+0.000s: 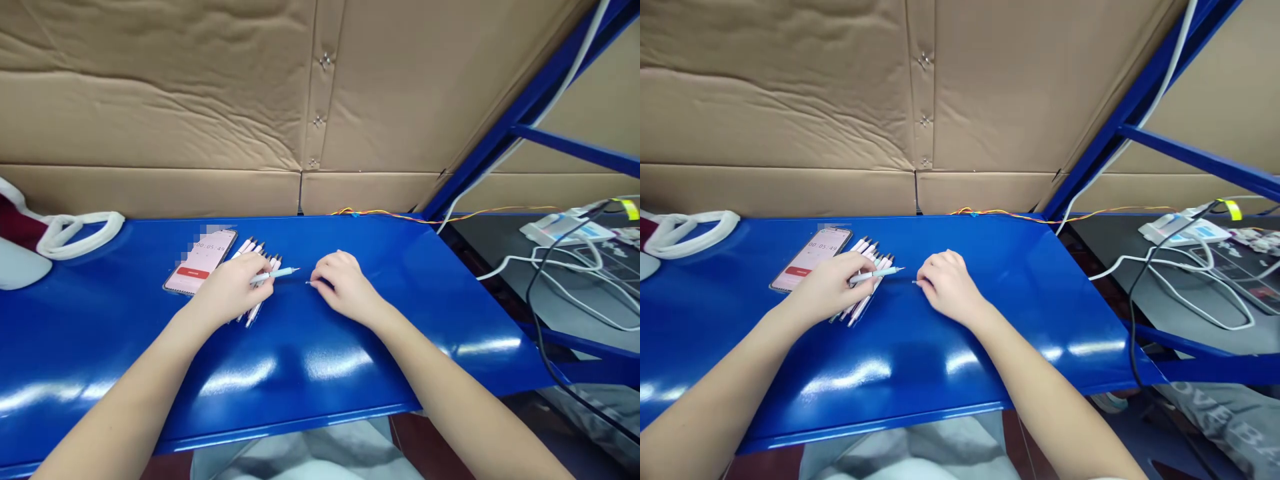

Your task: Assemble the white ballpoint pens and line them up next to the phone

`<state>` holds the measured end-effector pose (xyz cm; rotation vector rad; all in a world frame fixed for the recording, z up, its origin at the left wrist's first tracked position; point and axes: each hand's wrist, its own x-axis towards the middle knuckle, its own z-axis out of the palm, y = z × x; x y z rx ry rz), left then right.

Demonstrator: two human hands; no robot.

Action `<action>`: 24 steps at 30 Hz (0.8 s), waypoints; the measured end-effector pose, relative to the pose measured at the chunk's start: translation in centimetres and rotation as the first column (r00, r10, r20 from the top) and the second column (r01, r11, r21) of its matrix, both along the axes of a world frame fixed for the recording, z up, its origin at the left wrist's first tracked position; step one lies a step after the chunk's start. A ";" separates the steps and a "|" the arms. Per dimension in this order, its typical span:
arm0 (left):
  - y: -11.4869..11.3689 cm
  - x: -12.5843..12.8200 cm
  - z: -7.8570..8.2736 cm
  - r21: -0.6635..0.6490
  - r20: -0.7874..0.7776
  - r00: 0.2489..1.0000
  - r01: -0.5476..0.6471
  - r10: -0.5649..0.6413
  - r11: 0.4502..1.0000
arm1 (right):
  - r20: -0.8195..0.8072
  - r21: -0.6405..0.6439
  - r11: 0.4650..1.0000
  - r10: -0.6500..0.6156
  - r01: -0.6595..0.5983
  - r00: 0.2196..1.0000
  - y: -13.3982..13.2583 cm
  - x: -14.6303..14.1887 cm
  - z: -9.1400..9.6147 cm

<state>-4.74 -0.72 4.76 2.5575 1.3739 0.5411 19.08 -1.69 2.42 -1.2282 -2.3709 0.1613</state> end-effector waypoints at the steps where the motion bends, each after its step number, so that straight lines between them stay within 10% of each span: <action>1: -0.1 0.1 0.0 0.006 0.012 1.000 0.008 -0.008 1.000 | -0.035 0.004 0.999 -0.033 0.034 0.999 0.1 0.3 0.1; 24: -0.6 0.6 -0.4 0.050 0.013 0.998 0.068 -0.069 0.996 | -0.098 -0.001 1.000 -0.004 0.004 0.995 0.0 0.1 0.5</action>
